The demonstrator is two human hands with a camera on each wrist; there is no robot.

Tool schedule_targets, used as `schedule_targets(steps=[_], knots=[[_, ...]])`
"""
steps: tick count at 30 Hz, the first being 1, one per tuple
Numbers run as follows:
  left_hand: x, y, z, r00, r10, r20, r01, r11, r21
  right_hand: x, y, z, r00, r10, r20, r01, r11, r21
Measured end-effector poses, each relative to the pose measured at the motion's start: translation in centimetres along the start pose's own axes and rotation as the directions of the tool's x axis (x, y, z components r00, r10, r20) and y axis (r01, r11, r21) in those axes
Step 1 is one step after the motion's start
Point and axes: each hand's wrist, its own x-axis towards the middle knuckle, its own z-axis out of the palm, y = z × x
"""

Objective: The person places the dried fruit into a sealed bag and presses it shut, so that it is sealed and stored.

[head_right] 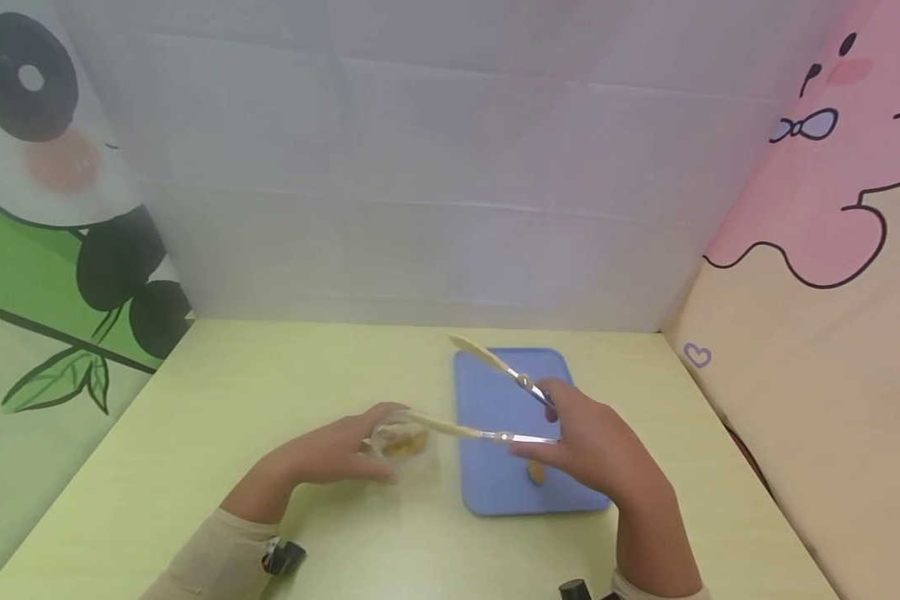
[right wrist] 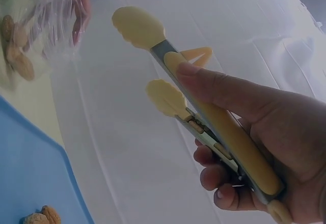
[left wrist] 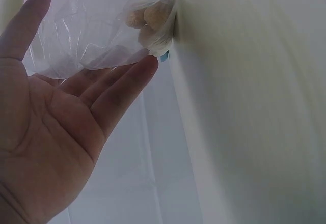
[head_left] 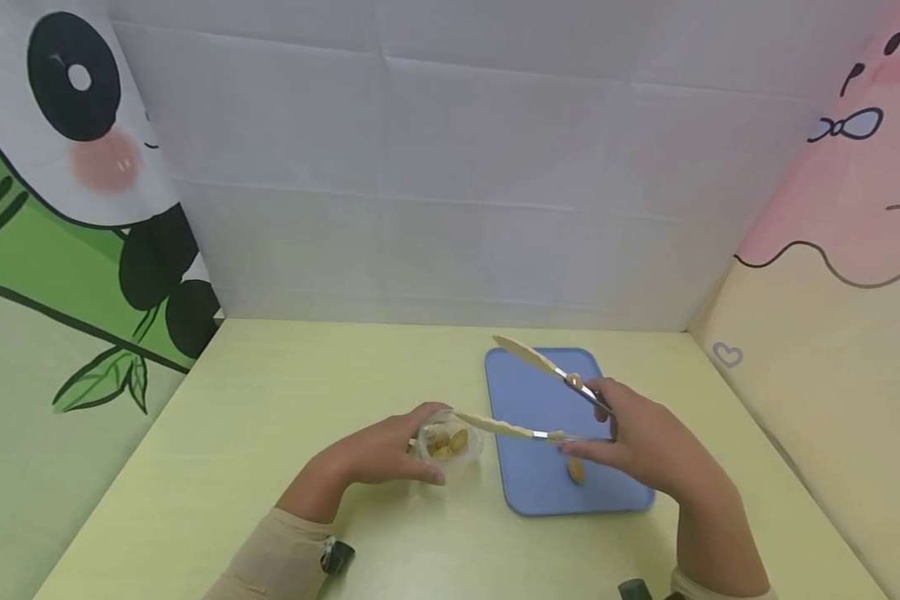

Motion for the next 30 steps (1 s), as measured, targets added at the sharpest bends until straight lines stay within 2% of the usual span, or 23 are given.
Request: schedule_targets(steps=[7, 17, 23, 30], knots=[[0.1, 0.1, 0.0, 1.000, -0.007, -0.006, 0.007, 1.000, 0.006, -0.3, 1.1, -0.9, 0.999, 0.052, 0.009, -0.052, 0.999, 0.006], [0.0, 0.0, -0.3, 1.000, -0.004, -0.007, 0.004, 1.000, 0.008, -0.4, 2.7, -1.5, 0.998, 0.057, -0.023, -0.058, 0.997, -0.045], [-0.1, -0.2, -0.1, 1.000, -0.012, -0.001, 0.012, 1.000, -0.004, -0.5, 3.1, -1.5, 0.998, 0.057, -0.003, -0.057, 0.996, -0.066], [0.0, -0.2, -0.4, 1.000, 0.003, -0.004, -0.003, 1.000, 0.014, -1.0, 4.4, -1.5, 0.995, 0.097, 0.013, -0.096, 0.993, -0.062]])
